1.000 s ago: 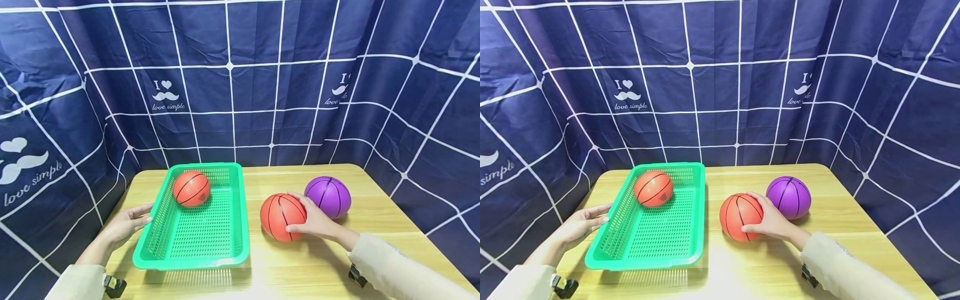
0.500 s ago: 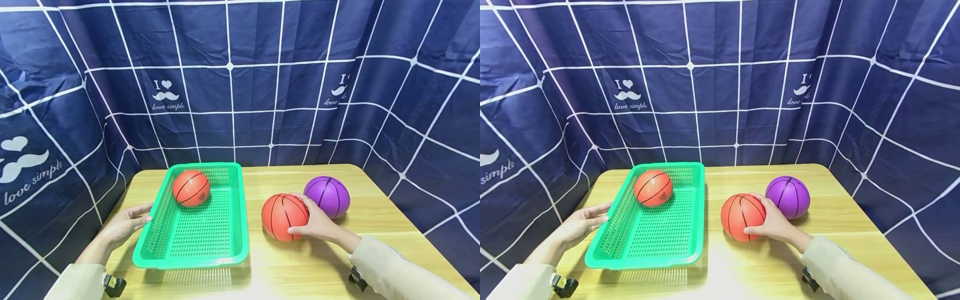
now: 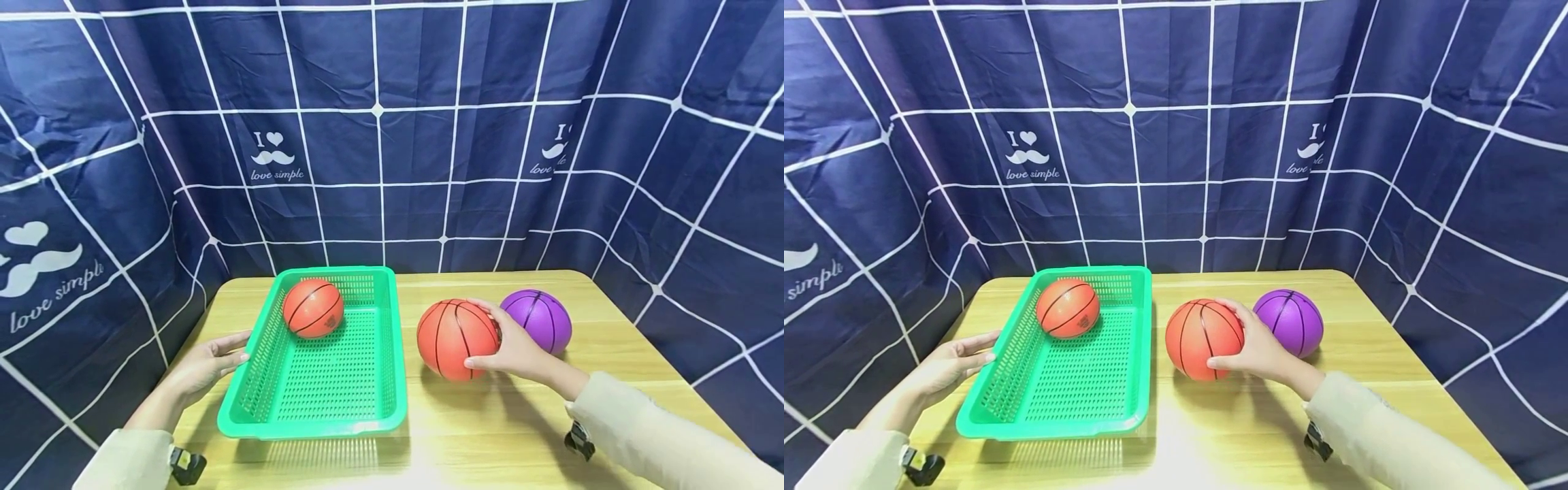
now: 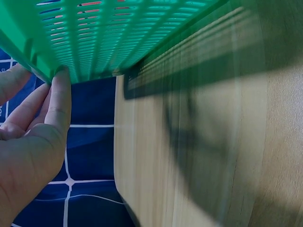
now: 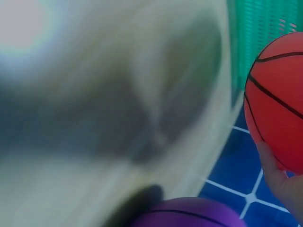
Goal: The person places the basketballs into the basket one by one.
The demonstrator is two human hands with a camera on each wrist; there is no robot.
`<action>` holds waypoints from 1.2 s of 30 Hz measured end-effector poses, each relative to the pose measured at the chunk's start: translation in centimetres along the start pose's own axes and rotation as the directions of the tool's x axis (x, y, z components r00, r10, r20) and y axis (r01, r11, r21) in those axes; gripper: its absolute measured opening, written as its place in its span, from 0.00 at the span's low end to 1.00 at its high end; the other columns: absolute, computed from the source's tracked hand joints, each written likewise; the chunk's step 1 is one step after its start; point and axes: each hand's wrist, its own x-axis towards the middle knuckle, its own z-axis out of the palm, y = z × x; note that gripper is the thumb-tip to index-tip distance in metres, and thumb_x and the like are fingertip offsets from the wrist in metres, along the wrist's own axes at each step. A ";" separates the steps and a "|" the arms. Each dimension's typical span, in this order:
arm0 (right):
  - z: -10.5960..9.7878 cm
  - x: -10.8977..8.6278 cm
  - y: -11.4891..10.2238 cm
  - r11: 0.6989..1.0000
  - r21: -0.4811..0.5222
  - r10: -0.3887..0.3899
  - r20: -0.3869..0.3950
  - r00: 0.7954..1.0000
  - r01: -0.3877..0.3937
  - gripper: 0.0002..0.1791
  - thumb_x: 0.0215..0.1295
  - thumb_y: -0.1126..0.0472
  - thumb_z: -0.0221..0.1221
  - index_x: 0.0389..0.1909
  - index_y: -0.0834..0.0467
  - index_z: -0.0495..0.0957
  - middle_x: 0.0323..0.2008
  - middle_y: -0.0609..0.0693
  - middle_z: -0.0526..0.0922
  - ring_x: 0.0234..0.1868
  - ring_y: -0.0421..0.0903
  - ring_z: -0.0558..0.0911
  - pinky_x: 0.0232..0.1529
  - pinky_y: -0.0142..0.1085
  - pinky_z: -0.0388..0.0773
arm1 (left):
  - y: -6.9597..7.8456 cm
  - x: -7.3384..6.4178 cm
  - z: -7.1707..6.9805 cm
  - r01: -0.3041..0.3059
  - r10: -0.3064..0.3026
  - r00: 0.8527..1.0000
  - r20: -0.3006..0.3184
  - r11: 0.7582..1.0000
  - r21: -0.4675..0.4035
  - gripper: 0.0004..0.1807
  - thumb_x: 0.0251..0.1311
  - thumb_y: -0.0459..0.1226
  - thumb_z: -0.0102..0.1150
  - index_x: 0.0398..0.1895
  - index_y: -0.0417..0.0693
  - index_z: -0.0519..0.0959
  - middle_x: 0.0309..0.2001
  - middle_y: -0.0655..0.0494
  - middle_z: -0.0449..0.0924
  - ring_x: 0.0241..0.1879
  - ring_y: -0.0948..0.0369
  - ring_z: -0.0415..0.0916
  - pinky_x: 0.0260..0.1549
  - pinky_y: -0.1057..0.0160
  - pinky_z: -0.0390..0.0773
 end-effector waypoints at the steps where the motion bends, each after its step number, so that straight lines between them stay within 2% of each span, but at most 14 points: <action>1: -0.1 0.3 -0.4 1.000 0.014 -0.003 0.004 1.000 0.003 0.52 0.41 0.55 0.77 0.68 0.47 0.59 0.61 0.63 0.65 0.52 0.63 0.74 0.42 0.51 0.80 | 0.0 0.0 0.0 0.001 -0.001 1.000 0.000 1.000 0.005 0.35 0.66 0.34 0.54 0.68 0.23 0.52 0.67 0.27 0.52 0.56 0.67 0.66 0.52 0.70 0.69; 4: -0.5 1.2 -1.6 0.998 0.053 -0.022 0.011 1.000 0.021 0.52 0.41 0.56 0.77 0.68 0.46 0.58 0.62 0.60 0.63 0.54 0.62 0.73 0.40 0.48 0.81 | 0.1 0.0 0.0 0.002 -0.002 1.000 -0.002 1.000 0.014 0.35 0.66 0.34 0.54 0.68 0.23 0.52 0.67 0.27 0.53 0.57 0.64 0.66 0.53 0.69 0.69; 10: -0.6 3.3 -3.9 0.986 0.138 -0.097 0.020 0.995 0.093 0.53 0.41 0.61 0.77 0.69 0.47 0.58 0.63 0.56 0.64 0.58 0.61 0.68 0.40 0.46 0.81 | 0.1 0.0 0.0 0.000 0.000 1.000 0.000 1.000 0.009 0.35 0.66 0.34 0.54 0.68 0.23 0.52 0.67 0.27 0.53 0.56 0.67 0.66 0.53 0.70 0.69; 14: -0.1 4.5 -5.3 0.982 0.150 -0.119 0.032 0.992 0.113 0.54 0.40 0.62 0.77 0.69 0.46 0.58 0.63 0.53 0.64 0.58 0.59 0.67 0.40 0.46 0.81 | 0.0 0.0 0.0 -0.001 0.001 1.000 -0.005 1.000 0.008 0.34 0.66 0.34 0.54 0.68 0.23 0.52 0.67 0.27 0.54 0.58 0.63 0.65 0.53 0.69 0.69; 16: 0.3 5.0 -5.9 0.980 0.152 -0.140 0.039 0.989 0.133 0.54 0.40 0.63 0.77 0.69 0.46 0.58 0.62 0.54 0.65 0.58 0.59 0.68 0.40 0.46 0.81 | 0.0 0.0 0.0 -0.002 0.002 1.000 -0.007 1.000 0.003 0.35 0.66 0.34 0.54 0.68 0.23 0.52 0.67 0.27 0.54 0.57 0.64 0.66 0.53 0.70 0.69; 23: 2.4 6.6 -7.8 0.965 0.177 -0.208 0.073 0.975 0.193 0.53 0.40 0.63 0.77 0.69 0.48 0.59 0.61 0.54 0.66 0.57 0.58 0.68 0.38 0.45 0.82 | -0.1 0.0 0.2 -0.011 0.010 1.000 -0.006 1.000 -0.023 0.34 0.66 0.33 0.54 0.68 0.22 0.52 0.66 0.26 0.54 0.51 0.75 0.67 0.51 0.72 0.68; 28: 4.3 7.6 -9.1 0.959 0.196 -0.229 0.114 0.967 0.205 0.53 0.39 0.62 0.77 0.68 0.46 0.60 0.61 0.49 0.67 0.57 0.54 0.69 0.42 0.44 0.81 | -0.1 0.0 0.1 -0.006 0.006 1.000 -0.004 0.999 -0.032 0.34 0.66 0.32 0.54 0.68 0.21 0.51 0.66 0.25 0.53 0.53 0.72 0.67 0.51 0.72 0.69; 36: 7.7 9.1 -10.9 0.957 0.154 -0.270 0.174 0.947 0.245 0.52 0.38 0.58 0.78 0.67 0.44 0.61 0.59 0.45 0.67 0.55 0.46 0.72 0.47 0.39 0.78 | 0.0 0.1 0.2 -0.016 0.016 1.000 0.004 0.999 -0.048 0.33 0.67 0.31 0.52 0.68 0.21 0.51 0.66 0.25 0.53 0.53 0.71 0.67 0.52 0.72 0.69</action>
